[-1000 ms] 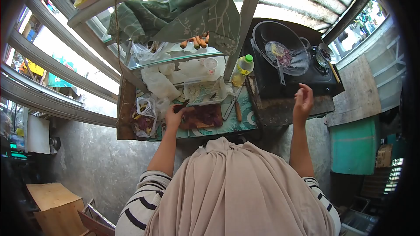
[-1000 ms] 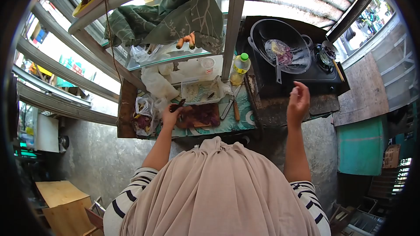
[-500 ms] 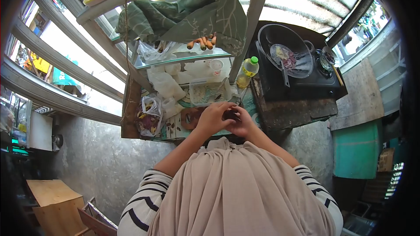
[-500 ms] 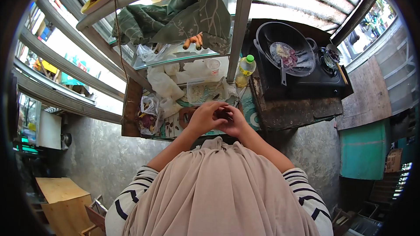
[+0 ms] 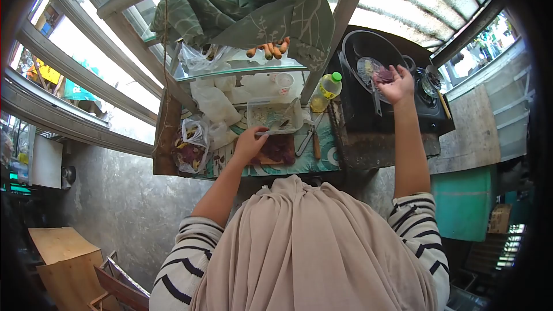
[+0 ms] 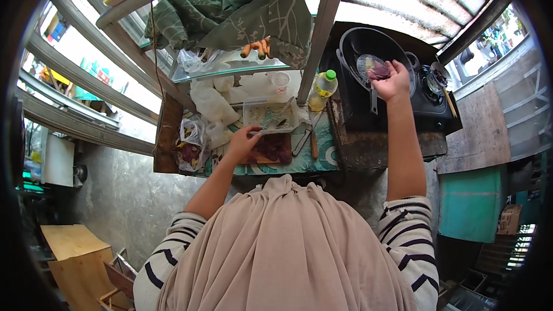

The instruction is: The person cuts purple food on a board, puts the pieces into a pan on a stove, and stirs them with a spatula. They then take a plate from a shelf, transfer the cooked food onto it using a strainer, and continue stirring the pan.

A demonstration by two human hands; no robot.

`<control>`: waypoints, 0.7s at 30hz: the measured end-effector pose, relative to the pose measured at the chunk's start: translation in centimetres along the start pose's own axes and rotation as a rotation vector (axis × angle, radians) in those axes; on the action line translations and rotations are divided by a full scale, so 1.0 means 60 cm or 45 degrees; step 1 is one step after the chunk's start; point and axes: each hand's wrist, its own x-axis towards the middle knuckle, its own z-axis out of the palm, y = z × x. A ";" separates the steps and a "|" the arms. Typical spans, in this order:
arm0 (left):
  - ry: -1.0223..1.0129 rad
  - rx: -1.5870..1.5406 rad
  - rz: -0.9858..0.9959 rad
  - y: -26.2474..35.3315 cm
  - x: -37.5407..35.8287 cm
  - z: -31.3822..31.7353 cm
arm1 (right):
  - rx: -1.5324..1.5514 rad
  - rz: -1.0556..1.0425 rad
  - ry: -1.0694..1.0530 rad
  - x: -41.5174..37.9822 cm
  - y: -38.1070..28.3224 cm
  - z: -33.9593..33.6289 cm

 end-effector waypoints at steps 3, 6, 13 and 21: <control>-0.002 0.422 0.147 -0.002 0.056 0.035 | -0.169 -0.081 0.142 0.001 -0.040 0.006; -0.029 0.705 0.015 0.013 0.109 0.060 | -0.235 -0.171 -0.004 -0.003 -0.079 -0.030; -0.391 1.091 -0.025 0.016 0.177 0.132 | -0.244 -0.369 -0.062 -0.070 -0.167 -0.112; -0.421 1.550 0.119 0.012 0.211 0.151 | -0.277 -0.282 -0.137 -0.124 -0.245 -0.194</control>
